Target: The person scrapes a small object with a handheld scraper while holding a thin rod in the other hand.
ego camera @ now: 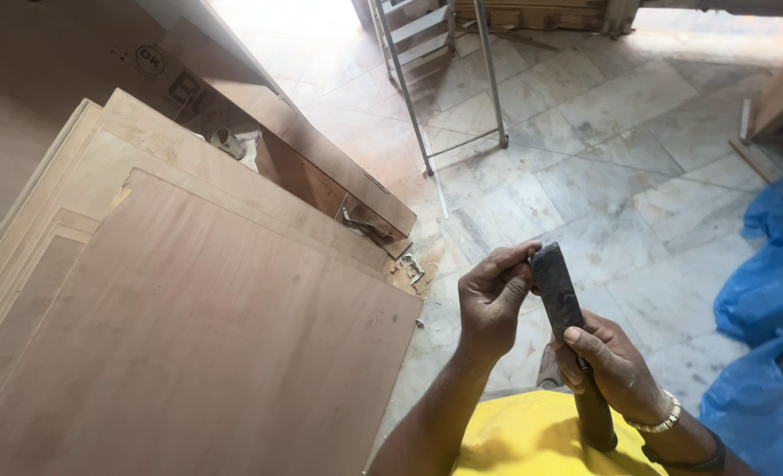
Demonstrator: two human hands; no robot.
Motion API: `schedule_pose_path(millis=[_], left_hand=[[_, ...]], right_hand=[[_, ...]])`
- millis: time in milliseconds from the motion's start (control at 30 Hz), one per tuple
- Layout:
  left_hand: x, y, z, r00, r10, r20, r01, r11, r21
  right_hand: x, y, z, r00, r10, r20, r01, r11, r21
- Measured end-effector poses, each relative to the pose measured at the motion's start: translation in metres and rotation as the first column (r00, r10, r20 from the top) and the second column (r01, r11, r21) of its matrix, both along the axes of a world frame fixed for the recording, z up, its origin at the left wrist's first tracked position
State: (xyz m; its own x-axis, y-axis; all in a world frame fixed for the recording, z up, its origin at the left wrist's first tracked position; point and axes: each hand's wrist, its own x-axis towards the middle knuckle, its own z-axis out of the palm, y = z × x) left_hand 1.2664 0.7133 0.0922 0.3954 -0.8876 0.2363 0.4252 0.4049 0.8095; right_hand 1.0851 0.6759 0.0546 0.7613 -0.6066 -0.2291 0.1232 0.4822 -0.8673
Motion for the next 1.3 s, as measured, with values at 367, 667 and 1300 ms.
schedule_pose_path(millis=[367,667,1300], left_hand=[[-0.005,-0.077,0.001,0.999,0.025,-0.024,-0.025,1.0,-0.001],[-0.009,-0.098,-0.008,0.999,-0.022,-0.027,0.023,0.999,0.035],[-0.018,-0.121,-0.009,1.0,-0.007,0.001,0.006,0.994,0.106]], right_hand=[[-0.004,-0.077,-0.012,0.999,0.026,0.022,-0.027,0.997,0.069],[-0.012,-0.103,-0.024,0.999,0.007,0.048,-0.011,0.997,0.078],[-0.021,-0.118,-0.031,0.999,-0.008,0.053,0.0,0.99,0.142]])
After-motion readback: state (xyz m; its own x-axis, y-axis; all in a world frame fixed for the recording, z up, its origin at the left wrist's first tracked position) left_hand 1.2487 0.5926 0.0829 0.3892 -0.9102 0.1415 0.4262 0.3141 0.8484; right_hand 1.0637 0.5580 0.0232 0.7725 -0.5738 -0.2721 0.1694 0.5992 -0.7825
